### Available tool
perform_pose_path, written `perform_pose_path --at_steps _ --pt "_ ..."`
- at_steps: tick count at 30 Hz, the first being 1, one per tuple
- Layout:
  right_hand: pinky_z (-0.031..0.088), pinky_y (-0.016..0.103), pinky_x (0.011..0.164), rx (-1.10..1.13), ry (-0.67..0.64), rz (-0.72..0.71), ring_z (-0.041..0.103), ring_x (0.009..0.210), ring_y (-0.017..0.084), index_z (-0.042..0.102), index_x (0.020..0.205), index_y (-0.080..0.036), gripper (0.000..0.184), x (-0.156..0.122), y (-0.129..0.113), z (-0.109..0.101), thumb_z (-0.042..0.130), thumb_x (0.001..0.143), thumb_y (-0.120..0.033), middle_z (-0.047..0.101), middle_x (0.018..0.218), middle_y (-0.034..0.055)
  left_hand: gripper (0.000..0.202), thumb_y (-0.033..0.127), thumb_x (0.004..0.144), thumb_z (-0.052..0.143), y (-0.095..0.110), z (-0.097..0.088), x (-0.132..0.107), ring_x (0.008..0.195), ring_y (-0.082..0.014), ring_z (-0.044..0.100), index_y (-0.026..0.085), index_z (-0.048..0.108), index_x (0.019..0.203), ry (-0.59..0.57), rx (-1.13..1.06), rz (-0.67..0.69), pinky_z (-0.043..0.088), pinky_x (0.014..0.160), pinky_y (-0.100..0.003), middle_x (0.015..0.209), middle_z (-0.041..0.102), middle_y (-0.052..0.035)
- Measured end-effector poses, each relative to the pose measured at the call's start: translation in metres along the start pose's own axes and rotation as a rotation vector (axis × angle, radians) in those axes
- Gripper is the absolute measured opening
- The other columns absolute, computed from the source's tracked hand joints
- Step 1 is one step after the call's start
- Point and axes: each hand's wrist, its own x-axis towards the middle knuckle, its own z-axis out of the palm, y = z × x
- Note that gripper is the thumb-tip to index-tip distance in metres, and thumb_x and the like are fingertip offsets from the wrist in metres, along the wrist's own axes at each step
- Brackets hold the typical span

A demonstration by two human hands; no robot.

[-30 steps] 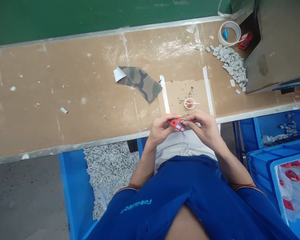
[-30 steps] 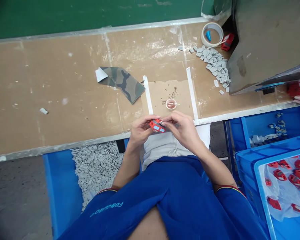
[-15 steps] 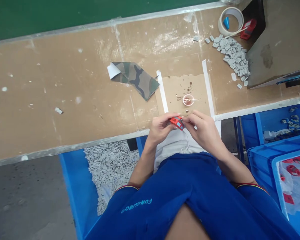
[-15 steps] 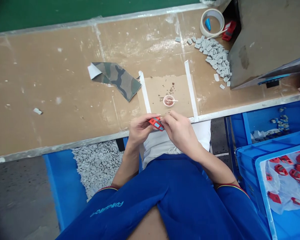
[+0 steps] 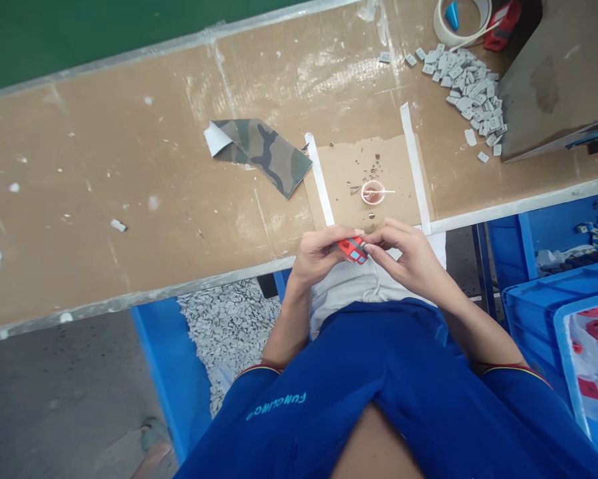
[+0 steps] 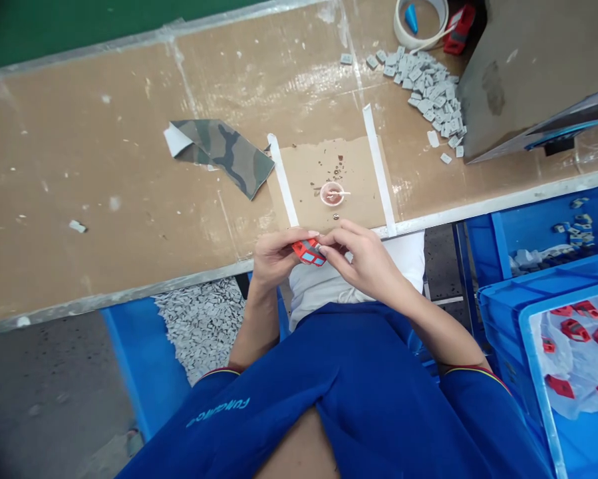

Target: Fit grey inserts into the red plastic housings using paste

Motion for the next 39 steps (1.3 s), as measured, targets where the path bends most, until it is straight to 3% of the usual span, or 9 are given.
perform_pose_path --at_steps 2,5,9,13,22,31,35,39 --pt "0.053 0.026 0.066 0.019 0.0 -0.005 0.062 0.071 0.013 0.073 0.095 -0.02 0.011 0.0 0.003 0.0 0.065 0.101 -0.021 0.064 0.083 0.0005 0.035 0.032 0.09 0.084 -0.001 0.002 0.0 0.1 -0.02 0.082 0.027 0.08 0.125 0.01 -0.041 0.012 0.066 0.092 -0.029 0.112 0.085 -0.0083" --pt "0.054 0.026 0.066 0.006 0.127 -0.046 0.064 0.074 0.014 0.075 0.099 -0.02 0.009 0.001 0.007 0.009 0.066 0.101 -0.019 0.066 0.087 0.0021 0.053 0.032 0.087 0.087 -0.004 0.006 0.0 0.109 -0.0212 0.081 0.028 0.072 0.137 0.044 -0.121 0.01 0.065 0.096 -0.029 0.121 0.083 -0.0093" --pt "0.054 0.028 0.067 -0.07 0.267 -0.102 0.064 0.074 0.015 0.075 0.105 -0.021 0.011 0.003 0.009 0.024 0.066 0.101 -0.017 0.065 0.088 0.0027 0.056 0.033 0.084 0.09 -0.004 0.01 0.002 0.12 -0.0238 0.077 0.025 0.072 0.137 0.089 -0.13 0.015 0.063 0.103 -0.032 0.132 0.079 -0.0116" --pt "0.054 0.028 0.068 -0.097 0.226 -0.123 0.066 0.078 0.015 0.074 0.104 -0.021 0.012 0.006 0.01 0.026 0.065 0.1 -0.015 0.068 0.092 0.0042 0.043 0.028 0.089 0.084 -0.002 0.009 0.004 0.117 -0.0217 0.078 0.026 0.075 0.132 0.103 -0.103 0.028 0.063 0.101 -0.031 0.129 0.079 -0.0097" --pt "0.047 0.024 0.06 -0.066 0.144 -0.115 0.057 0.063 0.011 0.073 0.089 -0.019 0.009 0.013 0.018 0.022 0.068 0.096 -0.017 0.062 0.077 -0.0002 0.039 0.03 0.089 0.085 -0.002 0.002 0.005 0.105 -0.0195 0.078 0.023 0.077 0.127 0.068 -0.067 0.022 0.064 0.092 -0.028 0.12 0.081 -0.0097" --pt "0.053 0.027 0.067 -0.134 0.19 -0.118 0.065 0.073 0.015 0.075 0.101 -0.019 0.011 -0.003 0.018 0.024 0.065 0.1 -0.018 0.069 0.087 0.0051 0.045 0.033 0.09 0.084 -0.004 0.007 0.001 0.112 -0.021 0.078 0.024 0.073 0.132 0.049 -0.032 0.019 0.065 0.094 -0.029 0.126 0.079 -0.0111" --pt "0.052 0.029 0.068 -0.222 0.119 -0.115 0.065 0.073 0.016 0.073 0.1 -0.02 0.013 -0.004 0.015 0.02 0.06 0.102 -0.02 0.073 0.09 0.0068 0.045 0.035 0.09 0.084 -0.003 0.007 0.0 0.111 -0.0214 0.078 0.024 0.072 0.132 0.04 -0.045 -0.002 0.065 0.094 -0.031 0.129 0.078 -0.0117" --pt "0.045 0.028 0.064 -0.286 0.051 -0.146 0.058 0.066 0.014 0.068 0.091 -0.019 0.012 0.003 0.015 0.013 0.06 0.099 -0.017 0.07 0.081 0.0042 0.044 0.038 0.089 0.084 -0.002 0.005 0.002 0.108 -0.0221 0.078 0.023 0.074 0.13 0.024 0.022 -0.007 0.065 0.093 -0.033 0.126 0.079 -0.0121"
